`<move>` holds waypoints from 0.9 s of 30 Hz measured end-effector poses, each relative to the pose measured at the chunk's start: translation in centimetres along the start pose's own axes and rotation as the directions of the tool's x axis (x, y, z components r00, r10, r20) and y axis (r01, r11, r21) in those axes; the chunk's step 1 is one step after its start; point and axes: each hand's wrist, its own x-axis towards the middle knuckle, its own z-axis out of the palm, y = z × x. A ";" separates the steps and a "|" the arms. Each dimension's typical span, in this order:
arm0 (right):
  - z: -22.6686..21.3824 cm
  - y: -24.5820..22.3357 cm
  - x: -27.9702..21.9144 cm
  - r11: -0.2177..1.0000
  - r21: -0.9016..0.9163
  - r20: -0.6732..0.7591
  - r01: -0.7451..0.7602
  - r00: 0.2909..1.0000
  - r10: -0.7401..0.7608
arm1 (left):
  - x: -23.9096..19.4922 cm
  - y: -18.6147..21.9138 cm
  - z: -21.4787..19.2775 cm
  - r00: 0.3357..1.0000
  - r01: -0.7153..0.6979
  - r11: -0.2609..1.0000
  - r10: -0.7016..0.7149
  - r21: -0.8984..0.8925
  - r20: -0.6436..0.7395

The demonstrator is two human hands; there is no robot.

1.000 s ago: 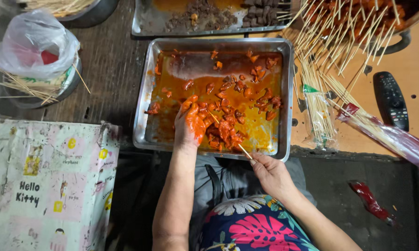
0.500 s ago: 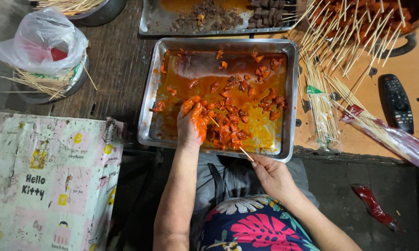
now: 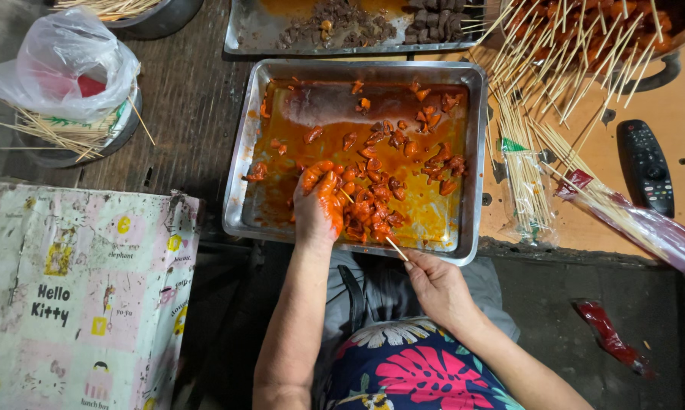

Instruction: The person prepares skewers by hand, picking up pieces of marinated meat from a metal tray and sliding them onto wooden sticks. The person repeatedly performs this action, placing the finished skewers aside and gathering more meat into their palm before threading it.

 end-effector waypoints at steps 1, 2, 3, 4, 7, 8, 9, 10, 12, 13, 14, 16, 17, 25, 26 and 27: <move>0.1 0.1 0.0 1.000 -0.001 -0.004 0.002 1.000 -0.002 | -0.1 -0.1 0.1 1.000 -0.013 1.000 0.013 -0.014 0.000; 0.1 0.1 0.1 1.000 -0.002 -0.008 0.005 1.000 -0.005 | -0.2 -0.2 0.3 1.000 -0.025 0.999 0.025 -0.029 -0.001; 0.2 0.3 0.0 1.000 -0.002 -0.010 0.005 1.000 -0.005 | -0.4 -0.4 0.3 0.999 -0.037 0.998 0.037 -0.042 -0.003; 0.3 0.4 -0.1 1.000 0.028 0.000 -0.008 1.000 0.008 | -0.6 -0.6 0.2 0.999 -0.037 0.998 0.036 -0.045 -0.013; 0.6 1.2 0.5 0.990 0.131 0.029 -0.053 0.998 0.049 | -0.5 -1.3 0.0 0.999 -0.049 0.998 0.048 -0.046 -0.023; 0.8 1.4 0.6 0.981 0.178 0.043 -0.083 0.996 0.076 | -0.6 -1.6 -0.2 0.998 -0.054 0.998 0.054 -0.038 -0.024; 0.9 1.6 0.6 0.968 0.224 0.058 -0.113 0.993 0.103 | -0.6 -1.8 -0.4 0.998 -0.060 0.998 0.060 -0.030 -0.025; 1.0 1.7 0.5 0.955 0.253 0.073 -0.156 0.987 0.142 | -0.8 -2.1 -0.6 0.996 -0.088 0.996 0.088 0.006 -0.025; 1.2 1.8 0.5 0.921 0.308 0.104 -0.238 0.971 0.216 | -1.0 -2.6 -0.8 0.989 -0.144 0.987 0.146 0.076 -0.020; 1.4 1.8 0.6 0.927 0.304 0.098 -0.219 0.975 0.198 | -1.2 -2.9 -0.8 0.989 -0.142 0.988 0.144 0.061 -0.035; 1.5 1.8 0.7 0.932 0.301 0.093 -0.200 0.979 0.181 | -1.3 -3.1 -0.9 0.989 -0.139 0.989 0.141 0.046 -0.050; 1.8 1.7 0.9 0.931 0.310 0.093 -0.190 0.981 0.169 | -1.7 -3.6 -0.9 0.988 -0.136 0.990 0.138 0.034 -0.071; 1.9 1.7 1.0 0.924 0.324 0.100 -0.202 0.979 0.179 | -2.1 -3.9 -0.9 0.987 -0.133 0.990 0.136 0.040 -0.079; 1.4 2.4 0.8 0.897 0.375 0.127 -0.233 0.972 0.199 | -2.3 -2.1 -1.8 0.999 -0.049 0.992 0.049 0.112 -0.003; 1.1 2.4 0.8 0.880 0.418 0.135 -0.224 0.974 0.183 | -2.3 -1.2 -2.3 0.999 -0.031 0.984 0.038 0.175 -0.037; 0.9 2.5 0.8 0.860 0.464 0.137 -0.213 0.976 0.167 | -2.1 -0.3 -2.8 0.997 -0.008 0.971 0.025 0.239 -0.068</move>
